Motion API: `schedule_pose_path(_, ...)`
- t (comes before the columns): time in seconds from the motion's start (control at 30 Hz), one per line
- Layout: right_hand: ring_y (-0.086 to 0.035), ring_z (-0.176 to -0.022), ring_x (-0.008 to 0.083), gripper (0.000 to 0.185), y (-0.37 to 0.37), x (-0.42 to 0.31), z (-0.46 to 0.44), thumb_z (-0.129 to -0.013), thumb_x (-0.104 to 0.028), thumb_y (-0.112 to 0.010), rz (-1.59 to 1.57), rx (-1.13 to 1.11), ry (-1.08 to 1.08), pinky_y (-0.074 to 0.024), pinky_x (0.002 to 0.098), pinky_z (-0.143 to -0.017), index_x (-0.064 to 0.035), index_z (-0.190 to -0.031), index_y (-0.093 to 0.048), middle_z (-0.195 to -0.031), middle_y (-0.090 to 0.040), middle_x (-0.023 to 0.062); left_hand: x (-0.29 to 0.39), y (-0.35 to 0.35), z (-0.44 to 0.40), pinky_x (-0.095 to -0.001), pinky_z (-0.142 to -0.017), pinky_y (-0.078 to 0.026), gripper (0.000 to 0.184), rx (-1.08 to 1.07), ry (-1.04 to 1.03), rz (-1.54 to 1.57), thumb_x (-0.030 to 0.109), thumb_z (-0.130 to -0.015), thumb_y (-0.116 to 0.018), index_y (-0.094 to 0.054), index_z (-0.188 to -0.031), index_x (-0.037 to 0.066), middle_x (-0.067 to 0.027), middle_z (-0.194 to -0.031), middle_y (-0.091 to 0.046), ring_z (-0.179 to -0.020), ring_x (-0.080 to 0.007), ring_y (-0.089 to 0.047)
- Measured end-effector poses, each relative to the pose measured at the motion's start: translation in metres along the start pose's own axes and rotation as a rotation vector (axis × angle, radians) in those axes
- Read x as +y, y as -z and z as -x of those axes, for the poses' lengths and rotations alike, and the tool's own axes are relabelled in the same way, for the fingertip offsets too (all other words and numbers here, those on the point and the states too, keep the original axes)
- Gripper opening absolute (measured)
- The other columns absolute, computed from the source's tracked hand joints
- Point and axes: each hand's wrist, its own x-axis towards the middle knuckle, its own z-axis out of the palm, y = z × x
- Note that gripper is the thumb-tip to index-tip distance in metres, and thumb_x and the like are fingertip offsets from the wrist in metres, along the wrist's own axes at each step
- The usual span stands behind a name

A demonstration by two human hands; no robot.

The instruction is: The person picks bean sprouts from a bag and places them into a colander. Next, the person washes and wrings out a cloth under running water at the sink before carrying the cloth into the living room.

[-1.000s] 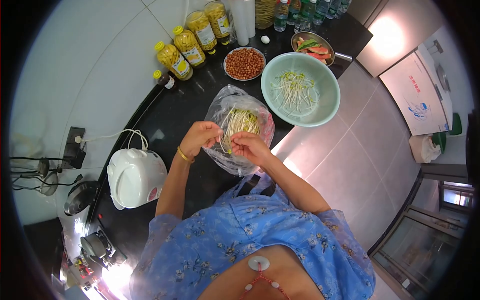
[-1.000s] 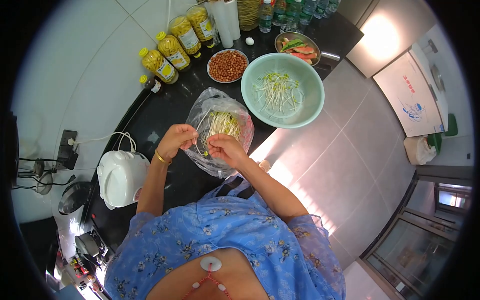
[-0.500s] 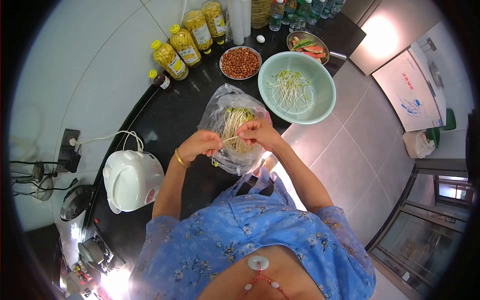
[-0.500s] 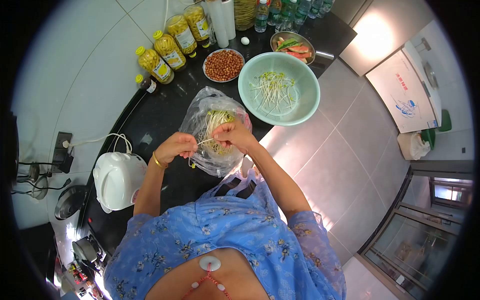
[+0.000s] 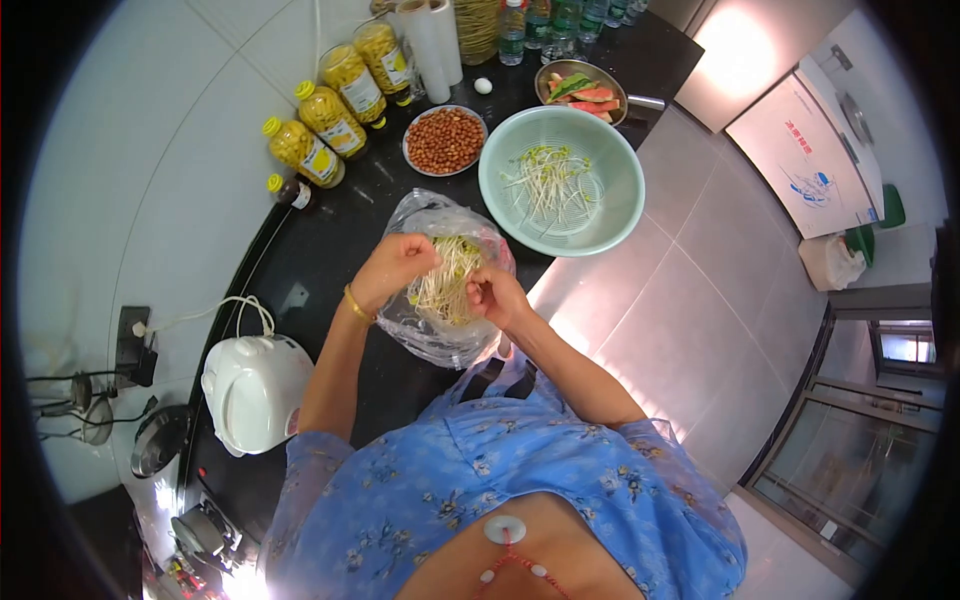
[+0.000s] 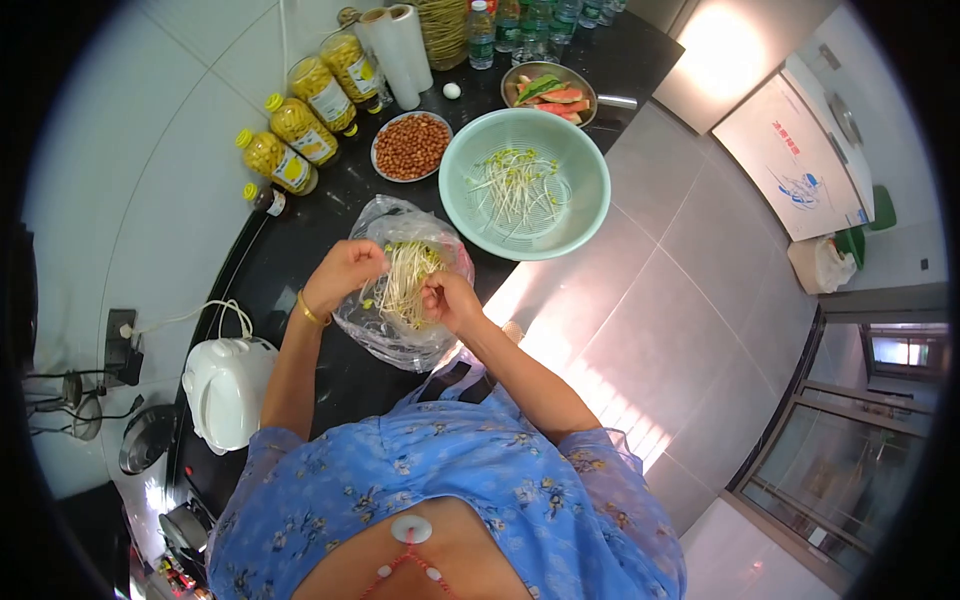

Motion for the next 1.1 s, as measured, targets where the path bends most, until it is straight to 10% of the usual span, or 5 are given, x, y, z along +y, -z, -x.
schedule_pose_path(0.2, -0.044, -0.051, 0.0123, 0.011, 0.009, -0.003, 0.007, -0.078, -0.003, -0.047, 0.020, -0.112, 0.004, -0.0368, 0.0243, -0.046, 0.0001, -0.084, -0.055, -0.066, -0.053, 0.0048, 0.049, -0.047, -0.090, -0.0168, -0.044, -0.030, 0.014, -0.020, -0.093, 0.289, 0.013, -0.079, -0.061, -0.059, -0.085, 0.001, 0.0032, -0.065, -0.050, -0.053, -0.0022, -0.042)
schedule_pose_path(0.53, -0.048, -0.055, 0.0141, 0.015, 0.025, -0.010, 0.007, -0.081, -0.001, -0.046, -0.007, -0.210, 0.014, -0.0406, 0.0258, -0.051, 0.0009, -0.092, -0.057, -0.069, -0.055, 0.0064, -0.052, -0.011, -0.063, -0.0198, -0.046, -0.040, 0.015, 0.281, 0.056, -0.304, 0.013, -0.077, -0.062, -0.063, -0.082, -0.001, 0.0003, -0.059, -0.054, -0.052, -0.0043, -0.050)
schedule_pose_path(0.6, -0.048, -0.055, 0.0142, 0.015, 0.024, -0.010, 0.005, -0.081, -0.001, -0.046, -0.001, -0.218, 0.009, -0.0406, 0.0258, -0.052, 0.0007, -0.092, -0.057, -0.069, -0.055, 0.0063, -0.105, 0.001, -0.053, -0.0354, -0.059, -0.050, 0.022, 0.302, 0.084, -0.523, 0.020, -0.073, -0.063, -0.064, -0.081, 0.000, -0.0172, -0.077, -0.064, -0.066, -0.0274, -0.064)
schedule_pose_path(0.8, -0.050, -0.054, 0.0138, 0.015, 0.016, -0.004, 0.009, -0.082, -0.002, -0.046, 0.027, -0.206, -0.014, -0.0415, 0.0253, -0.050, 0.0006, -0.091, -0.057, -0.068, -0.056, 0.0061, -0.142, -0.005, -0.058, -0.0427, -0.070, -0.047, 0.022, 0.473, 0.274, -0.969, 0.024, -0.072, -0.059, -0.065, -0.078, 0.004, -0.0197, -0.075, -0.062, -0.077, -0.0371, -0.060)
schedule_pose_path(1.1, -0.052, -0.052, 0.0120, 0.013, 0.022, -0.002, 0.019, -0.083, -0.005, -0.047, 0.046, -0.169, 0.073, -0.0430, 0.0234, -0.047, 0.0006, -0.090, -0.058, -0.068, -0.056, 0.0049, -0.091, -0.008, -0.023, -0.0366, -0.056, -0.046, 0.013, 0.510, -0.049, -0.581, 0.016, -0.074, -0.061, -0.063, -0.077, 0.004, -0.0163, -0.077, -0.063, -0.061, -0.0293, -0.061)
